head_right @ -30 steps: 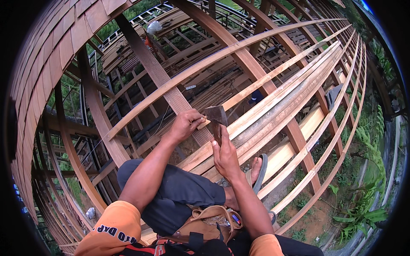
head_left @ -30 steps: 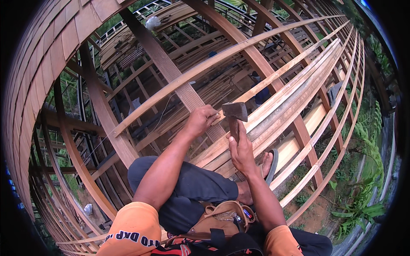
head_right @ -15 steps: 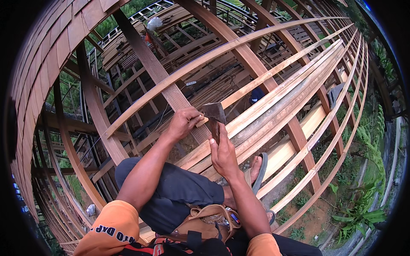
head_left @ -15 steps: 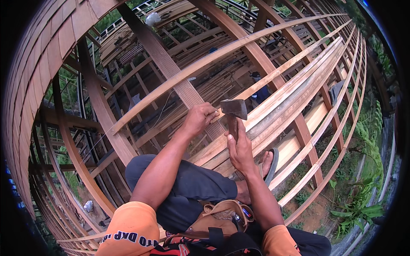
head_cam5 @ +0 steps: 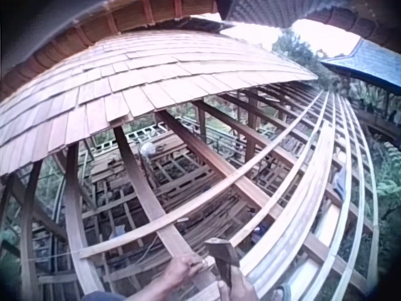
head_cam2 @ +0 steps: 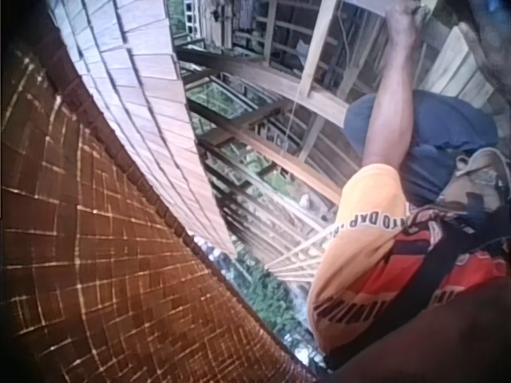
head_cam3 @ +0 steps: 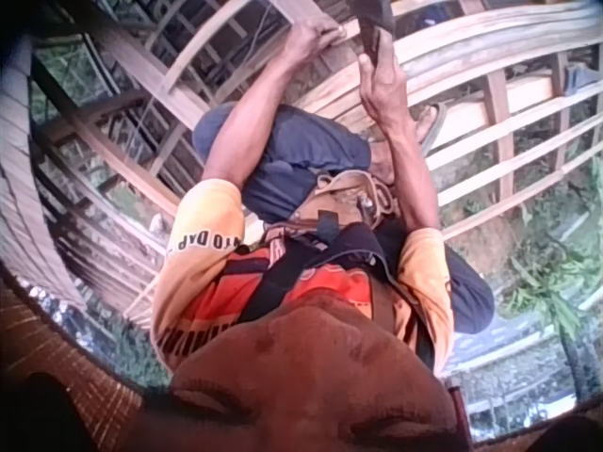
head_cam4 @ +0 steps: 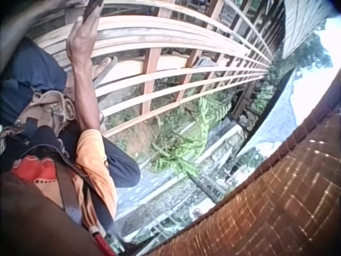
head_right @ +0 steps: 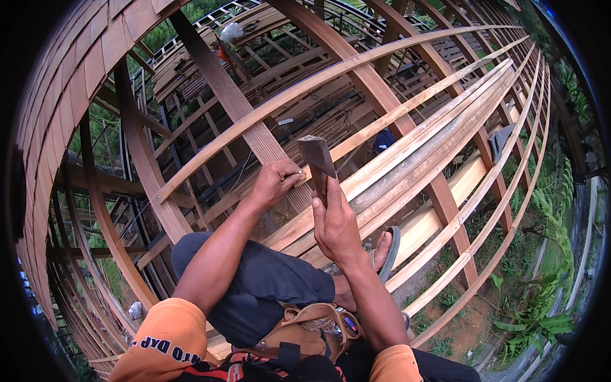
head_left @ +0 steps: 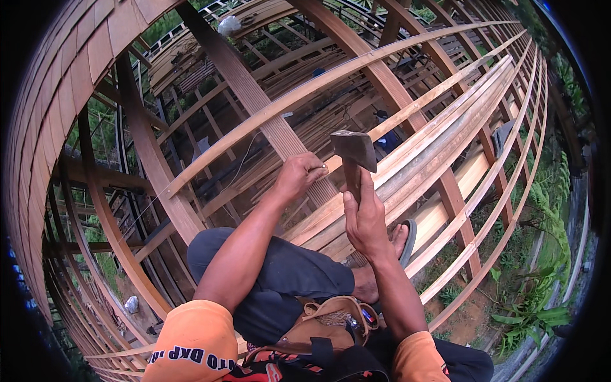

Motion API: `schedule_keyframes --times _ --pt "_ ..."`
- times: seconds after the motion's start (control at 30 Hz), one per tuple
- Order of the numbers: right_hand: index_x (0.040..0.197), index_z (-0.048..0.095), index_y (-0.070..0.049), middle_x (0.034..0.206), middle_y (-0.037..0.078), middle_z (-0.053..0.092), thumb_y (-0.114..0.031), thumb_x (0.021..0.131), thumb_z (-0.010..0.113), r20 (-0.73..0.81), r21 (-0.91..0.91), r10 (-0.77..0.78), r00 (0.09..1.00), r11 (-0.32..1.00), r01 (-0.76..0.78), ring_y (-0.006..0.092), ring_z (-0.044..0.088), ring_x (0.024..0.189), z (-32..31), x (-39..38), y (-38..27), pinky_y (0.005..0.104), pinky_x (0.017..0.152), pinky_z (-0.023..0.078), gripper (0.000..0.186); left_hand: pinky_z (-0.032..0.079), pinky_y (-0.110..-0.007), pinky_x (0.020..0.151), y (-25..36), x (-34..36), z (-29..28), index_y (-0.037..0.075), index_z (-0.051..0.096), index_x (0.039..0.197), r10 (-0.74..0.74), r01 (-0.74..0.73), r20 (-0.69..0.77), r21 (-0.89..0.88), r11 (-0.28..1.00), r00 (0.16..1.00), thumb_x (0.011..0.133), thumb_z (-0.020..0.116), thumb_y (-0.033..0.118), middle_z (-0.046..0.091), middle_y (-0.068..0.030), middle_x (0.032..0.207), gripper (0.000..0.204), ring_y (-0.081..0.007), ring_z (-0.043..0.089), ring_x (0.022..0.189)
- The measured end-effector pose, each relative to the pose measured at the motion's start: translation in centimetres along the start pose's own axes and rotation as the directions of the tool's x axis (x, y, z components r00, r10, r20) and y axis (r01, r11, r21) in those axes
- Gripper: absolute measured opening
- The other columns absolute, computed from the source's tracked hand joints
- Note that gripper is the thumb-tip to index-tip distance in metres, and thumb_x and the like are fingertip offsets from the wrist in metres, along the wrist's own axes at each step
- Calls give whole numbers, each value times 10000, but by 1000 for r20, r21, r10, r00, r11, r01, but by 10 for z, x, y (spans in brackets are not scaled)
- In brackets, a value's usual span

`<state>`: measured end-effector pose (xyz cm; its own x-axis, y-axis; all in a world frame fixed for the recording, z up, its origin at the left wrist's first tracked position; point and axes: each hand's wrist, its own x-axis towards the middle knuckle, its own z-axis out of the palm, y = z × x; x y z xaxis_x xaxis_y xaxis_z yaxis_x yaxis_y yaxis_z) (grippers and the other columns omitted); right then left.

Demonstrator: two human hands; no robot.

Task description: The person constructs a wooden roof frame by positioning wooden slats and hammering nails to secure them while using an axe to adjust the pieces.

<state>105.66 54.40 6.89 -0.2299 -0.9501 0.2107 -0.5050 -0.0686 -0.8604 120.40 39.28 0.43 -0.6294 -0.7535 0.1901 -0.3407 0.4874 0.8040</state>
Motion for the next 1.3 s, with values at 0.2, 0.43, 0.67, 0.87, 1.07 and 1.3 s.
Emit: schedule_keyframes --times 0.2,0.43,0.67,0.87,1.07,1.3 --pt "1509 283 13 1140 306 630 -17 961 549 -84 -27 -160 983 987 159 486 650 999 9 -6 6 492 805 538 609 507 -393 636 -4 1 4 0 722 862 4 -5 -23 -16 1000 1000 817 754 103 648 -146 762 116 -299 652 702" --pt "1523 266 -12 1090 327 640 -65 986 516 26 -17 -32 999 999 32 435 671 1001 -8 7 -17 434 842 517 595 514 -336 658 -5 -3 0 7 733 878 -50 50 -5 7 999 999 832 747 93 670 -109 781 99 -196 661 719" --pt "1499 250 14 1046 357 626 -45 969 538 -43 -58 -100 994 994 98 540 623 948 3 -8 0 525 784 510 607 513 -327 659 -6 4 2 7 738 874 -92 92 22 -22 996 996 829 756 99 677 -80 774 104 -180 656 715" --pt "1522 262 -32 1189 374 596 -58 968 533 98 -34 2 995 999 2 519 604 1098 -13 6 -12 512 886 491 617 534 -321 705 0 -1 -14 -3 749 970 -256 274 112 -199 941 960 828 716 44 712 -92 834 153 -166 678 769" --pt "1476 281 30 867 126 636 -78 1020 516 -315 344 -155 936 901 265 95 580 691 -30 14 -48 267 581 493 525 543 -293 758 -15 5 -34 -19 739 1087 -250 306 205 -320 897 946 811 623 -50 752 -133 973 301 -165 701 863" --pt "1527 218 -11 1138 380 608 -41 965 537 366 -264 274 889 947 -183 570 552 1101 -18 17 -12 519 869 493 647 557 -285 807 -13 6 -36 -79 659 1207 -348 401 260 -191 896 901 792 500 -119 742 -132 991 446 -155 692 886"
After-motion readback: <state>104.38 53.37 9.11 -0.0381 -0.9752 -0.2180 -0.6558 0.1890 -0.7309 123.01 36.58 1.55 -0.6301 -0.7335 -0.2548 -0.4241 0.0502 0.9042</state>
